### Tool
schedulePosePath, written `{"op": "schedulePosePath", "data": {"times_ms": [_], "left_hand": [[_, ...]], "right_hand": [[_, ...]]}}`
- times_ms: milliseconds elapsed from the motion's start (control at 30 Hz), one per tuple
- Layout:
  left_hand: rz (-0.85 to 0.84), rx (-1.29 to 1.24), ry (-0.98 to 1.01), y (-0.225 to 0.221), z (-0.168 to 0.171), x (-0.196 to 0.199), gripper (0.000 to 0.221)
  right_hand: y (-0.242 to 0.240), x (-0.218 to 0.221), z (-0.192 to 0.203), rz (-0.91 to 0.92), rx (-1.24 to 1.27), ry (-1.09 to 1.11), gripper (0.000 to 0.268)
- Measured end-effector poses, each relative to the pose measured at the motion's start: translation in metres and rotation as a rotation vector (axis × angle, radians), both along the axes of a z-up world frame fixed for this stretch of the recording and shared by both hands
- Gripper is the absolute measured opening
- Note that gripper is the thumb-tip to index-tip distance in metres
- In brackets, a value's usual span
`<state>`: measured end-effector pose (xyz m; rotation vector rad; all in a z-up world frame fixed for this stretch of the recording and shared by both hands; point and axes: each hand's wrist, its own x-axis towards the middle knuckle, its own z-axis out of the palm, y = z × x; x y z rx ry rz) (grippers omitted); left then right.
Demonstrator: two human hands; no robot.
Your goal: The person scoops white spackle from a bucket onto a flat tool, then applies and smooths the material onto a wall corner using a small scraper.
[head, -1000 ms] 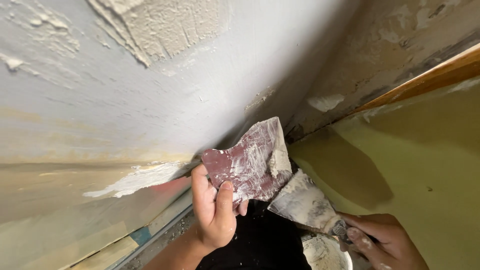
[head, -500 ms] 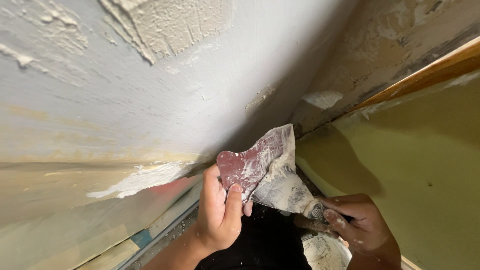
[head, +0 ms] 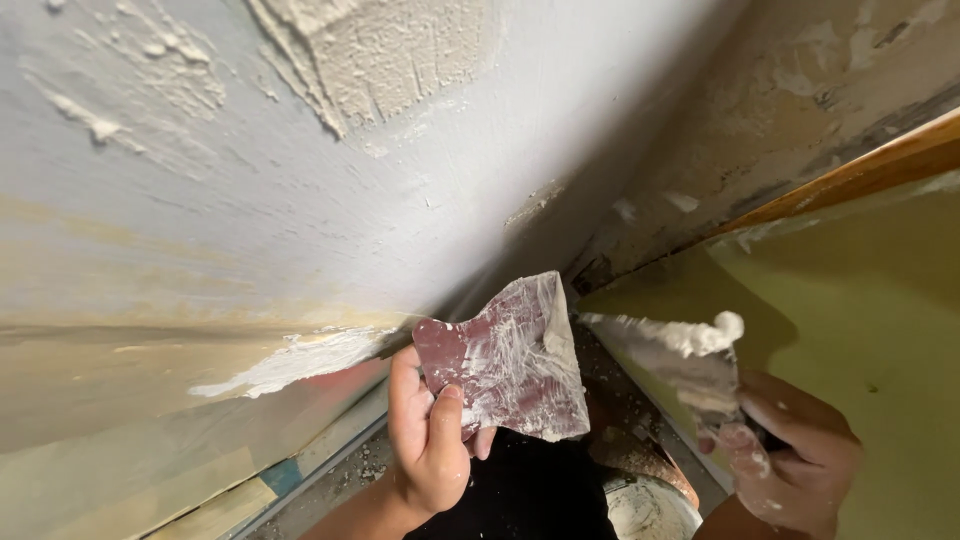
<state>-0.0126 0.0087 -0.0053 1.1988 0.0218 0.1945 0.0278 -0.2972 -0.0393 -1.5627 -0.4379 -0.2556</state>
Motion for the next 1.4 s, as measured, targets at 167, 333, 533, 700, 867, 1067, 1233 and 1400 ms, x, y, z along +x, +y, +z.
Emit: {"op": "schedulePosePath", "data": {"times_ms": [167,333,533,700,867,1067,1233,1400], "left_hand": [[0.048,-0.051,-0.047,-0.002,-0.011,0.0,0.035],[0.084,-0.062,-0.003,0.0,-0.02,-0.001,0.036],[0.115,-0.065,0.017,-0.003,-0.028,0.006,0.035],[0.169,-0.058,0.089,-0.005,-0.029,0.012,0.041],[0.163,-0.088,0.084,-0.004,-0.035,0.022,0.042],[0.15,-0.097,0.079,-0.014,-0.044,0.027,0.036],[0.177,-0.108,0.052,-0.019,-0.036,0.034,0.037],[0.154,-0.084,0.041,-0.02,-0.043,0.031,0.038]], "right_hand": [[0.05,0.049,-0.034,-0.419,-0.328,-0.39,0.021],[0.108,0.06,-0.066,-0.686,-0.54,-0.456,0.026],[0.142,0.086,-0.085,-0.693,-0.564,-0.532,0.036],[0.149,0.101,-0.099,-0.599,-0.568,-0.485,0.034],[0.145,0.092,-0.124,-0.603,-0.492,-0.412,0.043],[0.191,0.106,-0.18,-0.586,0.566,0.858,0.042],[0.145,0.092,-0.213,-0.284,0.079,0.762,0.045],[0.148,0.078,-0.226,-0.42,0.02,0.553,0.036]]}}
